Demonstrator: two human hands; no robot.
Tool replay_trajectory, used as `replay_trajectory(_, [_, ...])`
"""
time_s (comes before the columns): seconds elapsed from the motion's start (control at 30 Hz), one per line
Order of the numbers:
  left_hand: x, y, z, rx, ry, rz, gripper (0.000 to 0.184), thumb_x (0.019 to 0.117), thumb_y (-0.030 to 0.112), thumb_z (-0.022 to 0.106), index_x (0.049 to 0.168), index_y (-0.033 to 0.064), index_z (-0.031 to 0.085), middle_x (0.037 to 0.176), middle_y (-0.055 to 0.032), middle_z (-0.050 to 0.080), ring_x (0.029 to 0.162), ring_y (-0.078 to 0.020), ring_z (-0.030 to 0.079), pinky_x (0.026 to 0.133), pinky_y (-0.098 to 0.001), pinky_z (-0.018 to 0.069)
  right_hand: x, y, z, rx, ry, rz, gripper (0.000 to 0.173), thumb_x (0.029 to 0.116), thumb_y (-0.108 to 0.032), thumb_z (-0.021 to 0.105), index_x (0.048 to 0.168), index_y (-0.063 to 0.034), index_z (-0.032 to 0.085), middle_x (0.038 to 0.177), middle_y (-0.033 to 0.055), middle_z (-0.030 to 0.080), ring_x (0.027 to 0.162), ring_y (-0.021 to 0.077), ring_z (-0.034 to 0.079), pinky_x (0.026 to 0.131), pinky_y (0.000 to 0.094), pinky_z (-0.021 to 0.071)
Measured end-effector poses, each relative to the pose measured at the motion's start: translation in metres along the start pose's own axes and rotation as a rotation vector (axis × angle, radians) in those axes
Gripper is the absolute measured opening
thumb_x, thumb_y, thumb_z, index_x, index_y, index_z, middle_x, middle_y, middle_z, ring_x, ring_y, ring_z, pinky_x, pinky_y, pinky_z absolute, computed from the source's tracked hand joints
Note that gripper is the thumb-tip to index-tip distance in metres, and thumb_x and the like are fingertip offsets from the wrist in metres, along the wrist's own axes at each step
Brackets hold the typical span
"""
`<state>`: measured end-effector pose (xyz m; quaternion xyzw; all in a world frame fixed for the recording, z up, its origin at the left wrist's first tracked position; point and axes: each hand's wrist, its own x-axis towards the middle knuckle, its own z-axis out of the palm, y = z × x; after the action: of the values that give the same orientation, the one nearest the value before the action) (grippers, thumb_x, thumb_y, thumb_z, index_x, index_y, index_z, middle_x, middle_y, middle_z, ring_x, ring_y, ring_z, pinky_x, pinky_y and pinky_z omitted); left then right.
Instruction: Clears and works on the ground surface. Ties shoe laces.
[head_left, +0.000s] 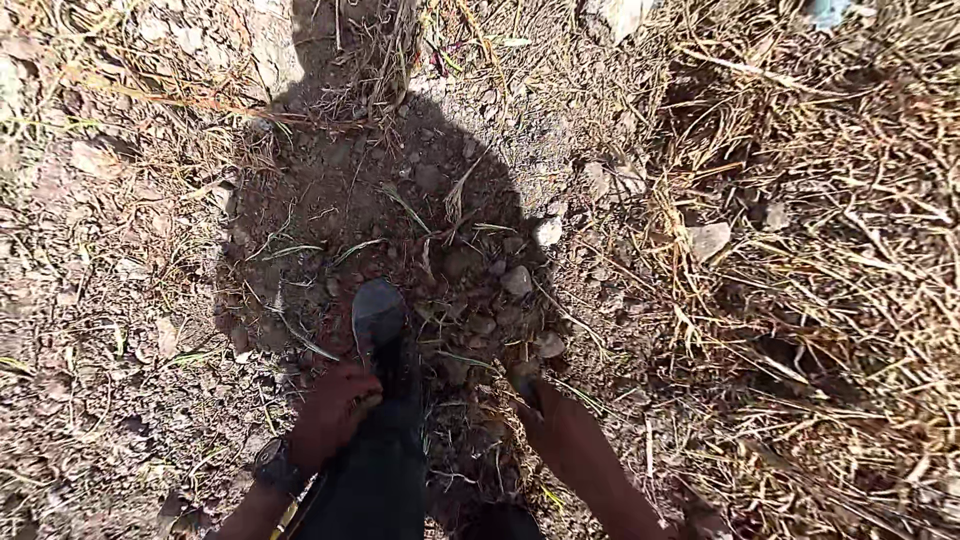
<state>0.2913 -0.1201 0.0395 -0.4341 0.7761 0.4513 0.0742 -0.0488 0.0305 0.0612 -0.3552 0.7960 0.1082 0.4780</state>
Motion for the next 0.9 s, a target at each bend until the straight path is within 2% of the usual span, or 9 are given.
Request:
replay_trajectory(0.07, [0.009, 0.016, -0.001, -0.029, 0.089, -0.061, 0.026, 0.1018, 0.037, 0.058, 0.115, 0.0214, 0.075, 0.119, -0.0021, 0.068, 0.104, -0.0177, 0.068, 0.089, -0.0443, 0.0594, 0.008, -0.010, 0.005, -0.052, 0.093, -0.029, 0.041, 0.1005, -0.041, 0.060, 0.131, -0.0133, 0.063, 0.105, 0.0153, 0.070, 0.090, 0.0371, 0.070, 0.074, 0.0613, 0.0573])
replay_trajectory(0.13, [0.021, 0.036, -0.006, -0.043, 0.185, -0.118, 0.027, 0.1038, 0.036, 0.057, 0.117, 0.0192, 0.073, 0.117, -0.0034, 0.068, 0.099, -0.0181, 0.069, 0.085, -0.0456, 0.0607, 0.007, -0.024, -0.003, -0.064, 0.220, -0.095, 0.036, 0.1012, -0.040, 0.060, 0.127, -0.0162, 0.067, 0.107, 0.0130, 0.071, 0.091, 0.0347, 0.071, 0.073, 0.0593, 0.0577])
replay_trajectory(0.2, [0.036, 0.056, -0.013, -0.051, 0.241, -0.179, 0.031, 0.1043, 0.037, 0.058, 0.121, 0.0147, 0.071, 0.118, -0.0092, 0.067, 0.097, -0.0238, 0.069, 0.084, -0.0491, 0.0601, 0.002, -0.036, -0.009, -0.025, 0.314, -0.203, 0.030, 0.1024, -0.038, 0.059, 0.122, -0.0179, 0.070, 0.106, 0.0079, 0.071, 0.093, 0.0290, 0.070, 0.077, 0.0558, 0.0585])
replay_trajectory(0.27, [0.050, 0.070, -0.016, 0.014, 0.243, -0.239, 0.038, 0.1030, 0.042, 0.060, 0.123, 0.0113, 0.068, 0.120, -0.0151, 0.065, 0.100, -0.0321, 0.067, 0.084, -0.0549, 0.0579, 0.000, -0.050, -0.006, 0.017, 0.323, -0.296, 0.030, 0.1033, -0.039, 0.056, 0.122, -0.0206, 0.070, 0.104, 0.0023, 0.072, 0.092, 0.0221, 0.071, 0.079, 0.0506, 0.0597])
replay_trajectory(0.37, [0.064, 0.085, -0.015, 0.101, 0.204, -0.293, 0.038, 0.1008, 0.039, 0.065, 0.122, 0.0070, 0.067, 0.126, -0.0210, 0.063, 0.113, -0.0413, 0.063, 0.092, -0.0623, 0.0540, 0.000, -0.074, 0.010, 0.048, 0.203, -0.393, 0.032, 0.1049, -0.046, 0.050, 0.115, -0.0246, 0.071, 0.096, -0.0033, 0.071, 0.084, 0.0148, 0.069, 0.073, 0.0438, 0.0597])
replay_trajectory(0.5, [0.070, 0.085, -0.018, 0.016, 0.201, -0.301, 0.038, 0.0998, 0.039, 0.067, 0.124, 0.0094, 0.067, 0.122, -0.0196, 0.064, 0.107, -0.0395, 0.065, 0.090, -0.0622, 0.0539, 0.004, -0.103, 0.018, 0.134, 0.137, -0.453, 0.030, 0.1054, -0.043, 0.050, 0.114, -0.0227, 0.071, 0.093, -0.0013, 0.071, 0.082, 0.0168, 0.070, 0.073, 0.0446, 0.0602])
replay_trajectory(0.63, [0.070, 0.081, -0.020, 0.037, 0.160, -0.265, 0.037, 0.1020, 0.040, 0.063, 0.122, 0.0084, 0.067, 0.112, -0.0210, 0.067, 0.099, -0.0405, 0.067, 0.085, -0.0627, 0.0550, 0.003, -0.129, 0.009, 0.209, 0.173, -0.433, 0.021, 0.1035, -0.034, 0.057, 0.110, -0.0204, 0.071, 0.085, 0.0013, 0.069, 0.071, 0.0194, 0.068, 0.061, 0.0467, 0.0582])
replay_trajectory(0.77, [0.076, 0.082, -0.018, 0.214, 0.153, -0.107, 0.029, 0.1044, 0.025, 0.060, 0.120, 0.0017, 0.066, 0.114, -0.0230, 0.067, 0.110, -0.0432, 0.064, 0.094, -0.0613, 0.0526, 0.009, -0.145, -0.004, 0.227, 0.215, -0.465, 0.019, 0.1047, -0.029, 0.057, 0.108, -0.0156, 0.070, 0.084, 0.0053, 0.069, 0.069, 0.0236, 0.068, 0.059, 0.0488, 0.0576])
replay_trajectory(0.9, [0.077, 0.076, -0.020, 0.187, 0.159, -0.068, 0.024, 0.1027, 0.020, 0.063, 0.117, 0.0007, 0.064, 0.112, -0.0236, 0.066, 0.108, -0.0435, 0.064, 0.092, -0.0604, 0.0536, 0.028, -0.153, -0.016, 0.193, 0.275, -0.632, 0.014, 0.1034, -0.021, 0.060, 0.110, -0.0122, 0.070, 0.085, 0.0093, 0.069, 0.069, 0.0273, 0.068, 0.057, 0.0507, 0.0578])
